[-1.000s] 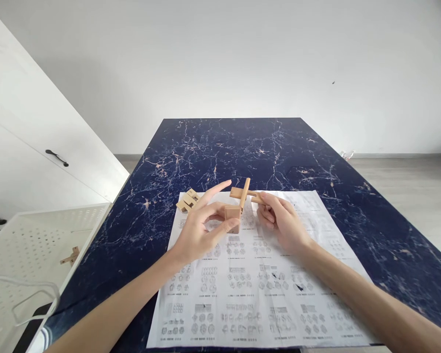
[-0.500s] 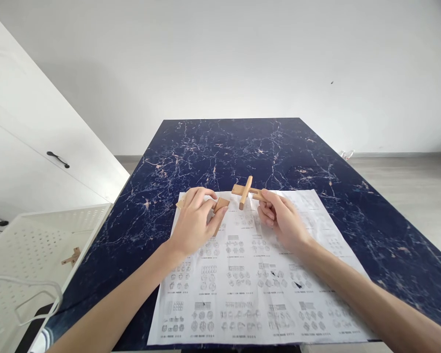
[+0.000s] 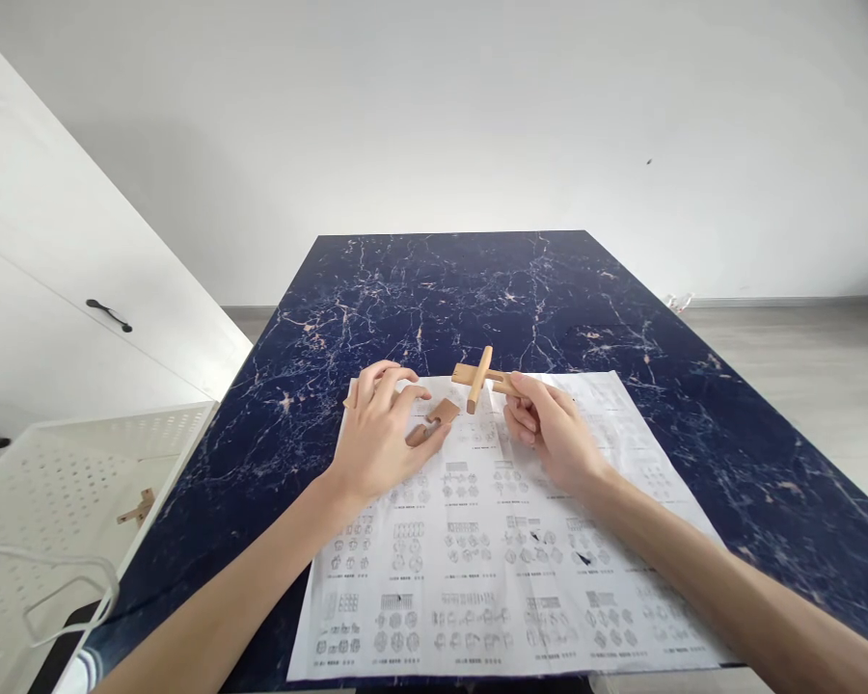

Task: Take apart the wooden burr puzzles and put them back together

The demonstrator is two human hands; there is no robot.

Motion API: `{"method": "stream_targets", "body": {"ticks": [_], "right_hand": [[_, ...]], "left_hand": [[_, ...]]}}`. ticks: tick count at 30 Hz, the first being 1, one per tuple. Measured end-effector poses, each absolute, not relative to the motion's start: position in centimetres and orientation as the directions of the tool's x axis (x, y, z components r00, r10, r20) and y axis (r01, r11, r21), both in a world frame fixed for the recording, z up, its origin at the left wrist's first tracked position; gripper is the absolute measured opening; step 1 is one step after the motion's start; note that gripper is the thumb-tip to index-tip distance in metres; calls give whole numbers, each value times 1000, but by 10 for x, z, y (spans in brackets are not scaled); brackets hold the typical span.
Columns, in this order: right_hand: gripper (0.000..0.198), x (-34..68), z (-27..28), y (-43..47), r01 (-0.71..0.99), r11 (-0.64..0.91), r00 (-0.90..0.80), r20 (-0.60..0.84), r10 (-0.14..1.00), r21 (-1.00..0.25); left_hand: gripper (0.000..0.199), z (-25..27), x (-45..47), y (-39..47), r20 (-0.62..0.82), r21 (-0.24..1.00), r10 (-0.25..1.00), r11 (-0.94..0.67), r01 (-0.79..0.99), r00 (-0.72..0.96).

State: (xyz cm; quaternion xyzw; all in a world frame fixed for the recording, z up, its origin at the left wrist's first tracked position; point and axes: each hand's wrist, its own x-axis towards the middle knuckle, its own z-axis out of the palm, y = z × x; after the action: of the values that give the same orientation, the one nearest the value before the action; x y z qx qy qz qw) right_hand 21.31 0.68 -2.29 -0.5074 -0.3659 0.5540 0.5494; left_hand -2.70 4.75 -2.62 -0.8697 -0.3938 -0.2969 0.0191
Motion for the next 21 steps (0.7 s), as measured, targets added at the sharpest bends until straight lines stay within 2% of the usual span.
{"method": "stream_targets", "body": {"ticks": [6,12,16,21], "right_hand": [[52,212,-23,7,-227,-124,122,-155,980,-966],[50,211,-22,6,-221,-114,100,-139,985,-969],[47,211,-22,6,-206,-104,89,-124,988,-973],[55,210,-19,5,-179,-98,65,-111,992,-979]], "left_hand": [[50,-28,-30,51,482,195,732,-626,755,482],[36,-35,-35,58,524,166,728,-596,785,442],[35,-36,-36,58,535,194,726,-603,774,432],[28,-34,-37,58,527,228,742,-594,772,415]]}}
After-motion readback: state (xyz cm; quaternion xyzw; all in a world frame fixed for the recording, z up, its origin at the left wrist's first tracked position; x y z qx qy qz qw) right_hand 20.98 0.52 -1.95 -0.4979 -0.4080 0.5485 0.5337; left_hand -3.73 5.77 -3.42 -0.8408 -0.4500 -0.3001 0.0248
